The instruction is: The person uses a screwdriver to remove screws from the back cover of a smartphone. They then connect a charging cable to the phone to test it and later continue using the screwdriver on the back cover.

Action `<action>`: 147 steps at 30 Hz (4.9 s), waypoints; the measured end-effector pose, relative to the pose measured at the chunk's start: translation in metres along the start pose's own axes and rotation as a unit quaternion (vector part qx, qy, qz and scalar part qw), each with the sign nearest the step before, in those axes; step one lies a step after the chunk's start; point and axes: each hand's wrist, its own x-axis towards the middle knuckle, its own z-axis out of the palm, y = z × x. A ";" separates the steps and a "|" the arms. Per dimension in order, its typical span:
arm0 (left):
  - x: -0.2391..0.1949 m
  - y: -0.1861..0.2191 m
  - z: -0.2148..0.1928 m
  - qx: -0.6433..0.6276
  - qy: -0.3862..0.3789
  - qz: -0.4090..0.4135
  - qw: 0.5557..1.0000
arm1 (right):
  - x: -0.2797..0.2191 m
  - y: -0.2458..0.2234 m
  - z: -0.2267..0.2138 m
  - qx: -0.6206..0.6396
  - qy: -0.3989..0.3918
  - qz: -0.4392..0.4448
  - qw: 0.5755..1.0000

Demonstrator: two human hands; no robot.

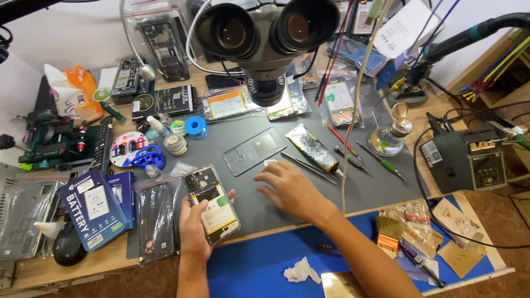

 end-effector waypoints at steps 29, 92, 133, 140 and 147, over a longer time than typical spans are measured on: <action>0.025 -0.014 -0.058 0.681 -0.010 0.325 0.656 | -0.076 -0.072 0.043 0.055 0.067 0.184 0.979; 0.091 -0.039 -0.402 0.136 0.306 0.016 0.942 | 0.033 -0.232 0.142 0.203 -0.054 -0.126 0.969; 0.008 0.114 -0.362 0.831 -0.078 -0.350 0.426 | -0.033 -0.247 0.210 0.087 -0.296 -0.161 0.938; -0.001 0.123 -0.353 0.854 -0.045 -0.311 0.415 | -0.009 -0.253 0.205 0.082 -0.273 -0.148 0.947; -0.031 0.127 -0.355 0.932 0.007 -0.112 0.346 | 0.016 -0.255 0.223 0.122 -0.240 -0.157 0.950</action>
